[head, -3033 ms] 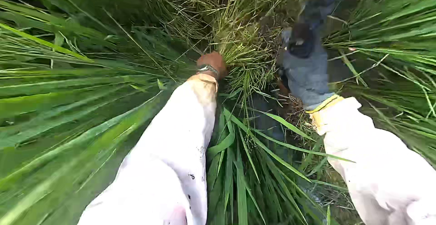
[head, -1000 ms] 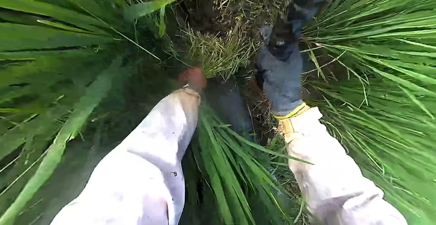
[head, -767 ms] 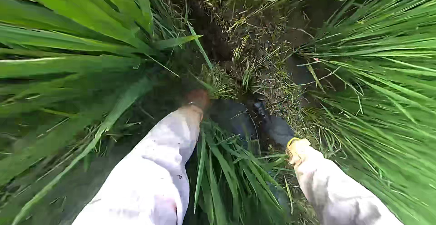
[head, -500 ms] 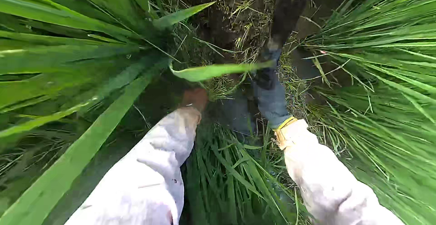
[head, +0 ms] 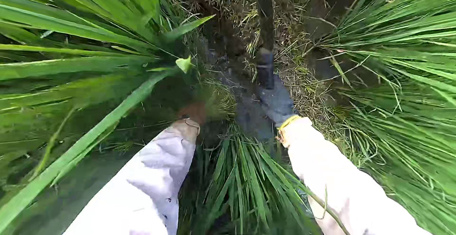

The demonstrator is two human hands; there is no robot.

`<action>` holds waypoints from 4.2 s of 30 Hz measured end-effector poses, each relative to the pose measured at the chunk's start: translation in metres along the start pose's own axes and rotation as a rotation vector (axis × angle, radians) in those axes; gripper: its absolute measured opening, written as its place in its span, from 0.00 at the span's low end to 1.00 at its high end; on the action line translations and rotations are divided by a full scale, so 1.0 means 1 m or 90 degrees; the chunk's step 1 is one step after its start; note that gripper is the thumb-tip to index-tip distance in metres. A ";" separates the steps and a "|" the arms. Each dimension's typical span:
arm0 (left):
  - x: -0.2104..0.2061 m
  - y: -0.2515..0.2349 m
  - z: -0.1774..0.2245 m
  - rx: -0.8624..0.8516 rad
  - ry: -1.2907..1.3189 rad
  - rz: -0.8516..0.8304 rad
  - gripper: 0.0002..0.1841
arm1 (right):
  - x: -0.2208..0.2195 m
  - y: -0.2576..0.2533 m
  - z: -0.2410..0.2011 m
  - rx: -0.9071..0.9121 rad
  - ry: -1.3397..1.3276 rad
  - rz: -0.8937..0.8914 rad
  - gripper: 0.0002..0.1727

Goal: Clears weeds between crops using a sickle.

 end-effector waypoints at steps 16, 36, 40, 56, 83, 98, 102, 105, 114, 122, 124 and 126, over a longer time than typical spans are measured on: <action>0.140 -0.154 0.006 -0.114 0.018 0.335 0.55 | 0.014 0.031 0.110 -0.052 -0.057 0.034 0.29; -0.012 0.070 0.033 -0.101 -0.205 -0.037 0.24 | 0.076 0.097 0.165 -0.180 0.118 -0.135 0.32; -0.002 0.104 0.046 -0.042 -0.224 -0.035 0.25 | 0.071 0.050 0.150 -0.113 0.105 -0.146 0.30; 0.117 0.286 0.204 -0.043 -0.495 0.154 0.31 | 0.232 0.477 0.569 -0.492 -0.212 0.193 0.31; 0.038 0.274 0.493 -0.469 -0.476 0.296 0.48 | 0.230 0.545 0.529 -0.548 -0.371 0.199 0.27; 0.039 0.330 -0.200 0.263 0.257 0.225 0.27 | 0.297 0.255 0.235 -0.171 0.156 0.000 0.43; -0.021 0.365 -0.260 0.336 0.355 0.210 0.26 | 0.285 0.226 0.190 -0.177 0.184 -0.006 0.39; -0.052 0.386 -0.269 0.376 0.376 0.147 0.25 | 0.282 0.221 0.151 -0.175 0.253 -0.010 0.44; -0.155 0.413 -0.308 0.362 0.362 0.003 0.28 | 0.262 0.199 0.045 -0.148 0.368 0.049 0.24; -0.218 0.396 -0.338 0.364 0.426 0.010 0.27 | 0.258 0.182 0.003 -0.093 0.409 0.002 0.22; -0.208 0.394 -0.334 0.364 0.436 0.074 0.25 | 0.255 0.179 0.006 -0.080 0.420 0.003 0.22; -0.180 0.402 -0.324 0.337 0.426 0.068 0.25 | 0.252 0.181 0.005 -0.089 0.421 0.011 0.23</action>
Point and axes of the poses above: each hand's wrist, its own y-axis away from the middle knuckle, its own x-axis out of the back of the hand, z = x × y, the point moved 7 cm from there along -y, towards the middle knuckle, and after that the axes turned 15 degrees about -y, right-handed, at the moved point
